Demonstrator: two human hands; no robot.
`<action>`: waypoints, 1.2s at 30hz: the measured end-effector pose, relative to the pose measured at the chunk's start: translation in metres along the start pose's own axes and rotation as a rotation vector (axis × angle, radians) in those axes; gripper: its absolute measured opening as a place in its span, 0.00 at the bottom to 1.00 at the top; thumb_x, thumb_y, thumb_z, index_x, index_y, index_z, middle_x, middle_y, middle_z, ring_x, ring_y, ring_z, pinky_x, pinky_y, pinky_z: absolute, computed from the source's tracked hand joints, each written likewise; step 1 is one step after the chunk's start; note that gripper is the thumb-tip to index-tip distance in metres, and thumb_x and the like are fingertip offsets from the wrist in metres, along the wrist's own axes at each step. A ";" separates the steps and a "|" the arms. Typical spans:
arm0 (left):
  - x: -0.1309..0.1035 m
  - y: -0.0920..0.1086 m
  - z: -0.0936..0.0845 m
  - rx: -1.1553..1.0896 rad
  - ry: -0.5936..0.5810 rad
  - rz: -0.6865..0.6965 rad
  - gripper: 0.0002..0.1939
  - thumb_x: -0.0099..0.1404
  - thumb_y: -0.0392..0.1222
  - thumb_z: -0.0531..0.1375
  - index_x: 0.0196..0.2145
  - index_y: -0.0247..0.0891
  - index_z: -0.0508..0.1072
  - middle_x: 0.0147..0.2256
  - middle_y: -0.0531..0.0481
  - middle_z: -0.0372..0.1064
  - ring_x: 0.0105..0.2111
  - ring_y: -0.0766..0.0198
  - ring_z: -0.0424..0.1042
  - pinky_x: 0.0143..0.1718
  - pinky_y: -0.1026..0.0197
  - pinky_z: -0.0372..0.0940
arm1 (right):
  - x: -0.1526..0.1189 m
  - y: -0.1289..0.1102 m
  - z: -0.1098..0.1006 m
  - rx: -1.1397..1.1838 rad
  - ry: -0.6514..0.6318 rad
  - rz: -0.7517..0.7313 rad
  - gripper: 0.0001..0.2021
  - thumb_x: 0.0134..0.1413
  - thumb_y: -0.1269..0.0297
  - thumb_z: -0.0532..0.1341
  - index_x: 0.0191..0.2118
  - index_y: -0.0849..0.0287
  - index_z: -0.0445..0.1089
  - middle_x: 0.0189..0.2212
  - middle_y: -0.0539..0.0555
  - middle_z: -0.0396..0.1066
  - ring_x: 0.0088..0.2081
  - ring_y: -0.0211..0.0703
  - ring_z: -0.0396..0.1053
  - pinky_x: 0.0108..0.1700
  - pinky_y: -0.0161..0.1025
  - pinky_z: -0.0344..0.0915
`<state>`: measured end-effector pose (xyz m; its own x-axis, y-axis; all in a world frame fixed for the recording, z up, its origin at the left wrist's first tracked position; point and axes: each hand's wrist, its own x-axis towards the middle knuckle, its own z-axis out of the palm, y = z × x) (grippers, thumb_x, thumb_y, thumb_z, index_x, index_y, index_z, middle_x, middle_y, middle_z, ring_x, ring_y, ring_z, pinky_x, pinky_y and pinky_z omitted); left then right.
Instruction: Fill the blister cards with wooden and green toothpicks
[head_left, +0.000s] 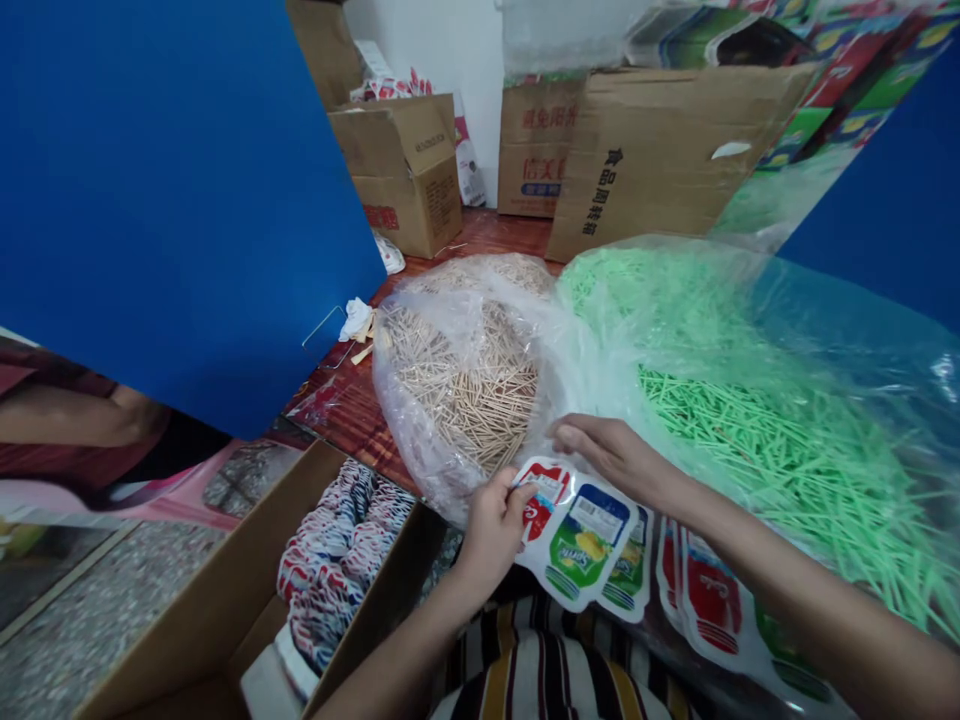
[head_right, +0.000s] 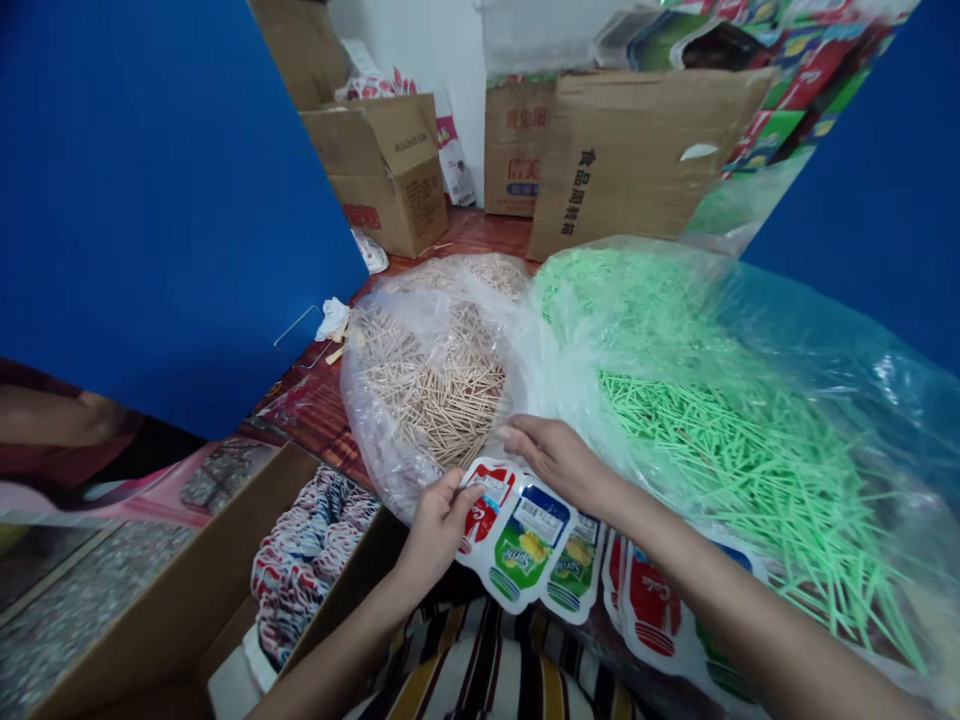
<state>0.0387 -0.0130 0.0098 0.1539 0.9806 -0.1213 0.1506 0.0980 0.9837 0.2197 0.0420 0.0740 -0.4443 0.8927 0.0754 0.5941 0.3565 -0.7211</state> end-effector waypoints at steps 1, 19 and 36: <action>-0.003 -0.001 -0.007 0.012 -0.002 0.002 0.10 0.64 0.44 0.52 0.27 0.39 0.63 0.23 0.55 0.62 0.24 0.67 0.61 0.27 0.67 0.57 | 0.014 0.000 0.002 -0.045 0.013 -0.027 0.17 0.64 0.56 0.47 0.35 0.59 0.69 0.30 0.53 0.72 0.31 0.41 0.69 0.35 0.36 0.64; -0.009 -0.005 -0.059 0.290 0.116 0.083 0.08 0.67 0.42 0.48 0.31 0.40 0.62 0.26 0.53 0.65 0.27 0.64 0.66 0.31 0.65 0.58 | 0.137 0.022 0.077 -0.632 -0.252 0.148 0.06 0.44 0.73 0.62 0.30 0.68 0.74 0.34 0.66 0.75 0.37 0.51 0.72 0.37 0.38 0.65; 0.001 -0.009 -0.059 -0.115 0.207 0.004 0.10 0.61 0.45 0.58 0.28 0.35 0.73 0.25 0.53 0.70 0.26 0.67 0.66 0.28 0.67 0.62 | 0.112 0.045 0.067 -0.148 0.007 0.063 0.06 0.48 0.65 0.59 0.27 0.62 0.69 0.23 0.50 0.71 0.26 0.38 0.66 0.29 0.32 0.59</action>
<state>-0.0197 -0.0027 0.0081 -0.0509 0.9938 -0.0988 0.0361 0.1007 0.9943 0.1516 0.1400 0.0041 -0.3985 0.9164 0.0386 0.7130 0.3360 -0.6154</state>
